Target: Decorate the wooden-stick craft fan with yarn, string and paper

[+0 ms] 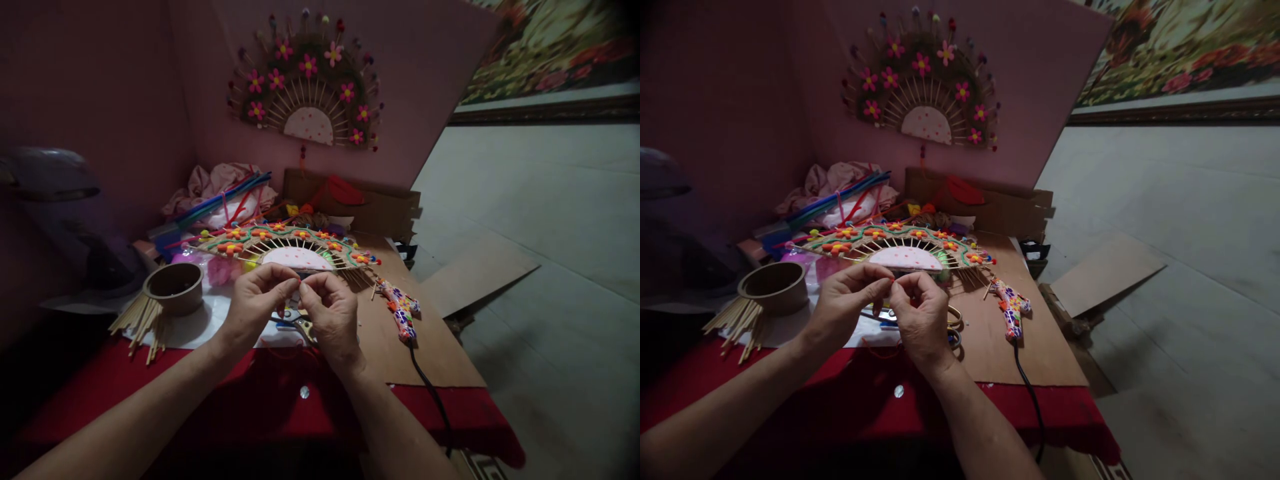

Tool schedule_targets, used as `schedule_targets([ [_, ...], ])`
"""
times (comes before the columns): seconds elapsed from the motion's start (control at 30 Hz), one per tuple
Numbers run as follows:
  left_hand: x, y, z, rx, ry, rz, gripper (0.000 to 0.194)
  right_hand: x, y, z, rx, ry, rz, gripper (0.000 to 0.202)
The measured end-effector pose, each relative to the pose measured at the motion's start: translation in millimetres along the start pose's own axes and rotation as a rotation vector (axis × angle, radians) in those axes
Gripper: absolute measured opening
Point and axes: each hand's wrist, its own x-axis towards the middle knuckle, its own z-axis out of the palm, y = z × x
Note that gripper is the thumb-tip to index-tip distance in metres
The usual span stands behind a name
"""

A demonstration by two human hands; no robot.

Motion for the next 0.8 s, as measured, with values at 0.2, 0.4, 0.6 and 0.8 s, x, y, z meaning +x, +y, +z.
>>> schedule_targets([
  [0.2, 1.7, 2.9, -0.5, -0.062, -0.004, -0.095, 0.021, -1.6, 0.4, 0.4, -0.024, -0.001, -0.024, 0.016],
  [0.4, 1.1, 3.7, 0.8, -0.075, 0.019, -0.077, 0.023, -2.2, 0.5, -0.4, -0.073, 0.013, -0.067, 0.013],
  [0.6, 1.3, 3.3, 0.7, -0.071, 0.005, -0.082, 0.023, -1.9, 0.6, -1.4, -0.056, 0.0, -0.059, 0.013],
  [0.8, 1.6, 2.5, -0.9, -0.083, -0.008, -0.099, 0.023, -3.1, 0.5, -0.2, -0.06, -0.005, -0.056, 0.014],
])
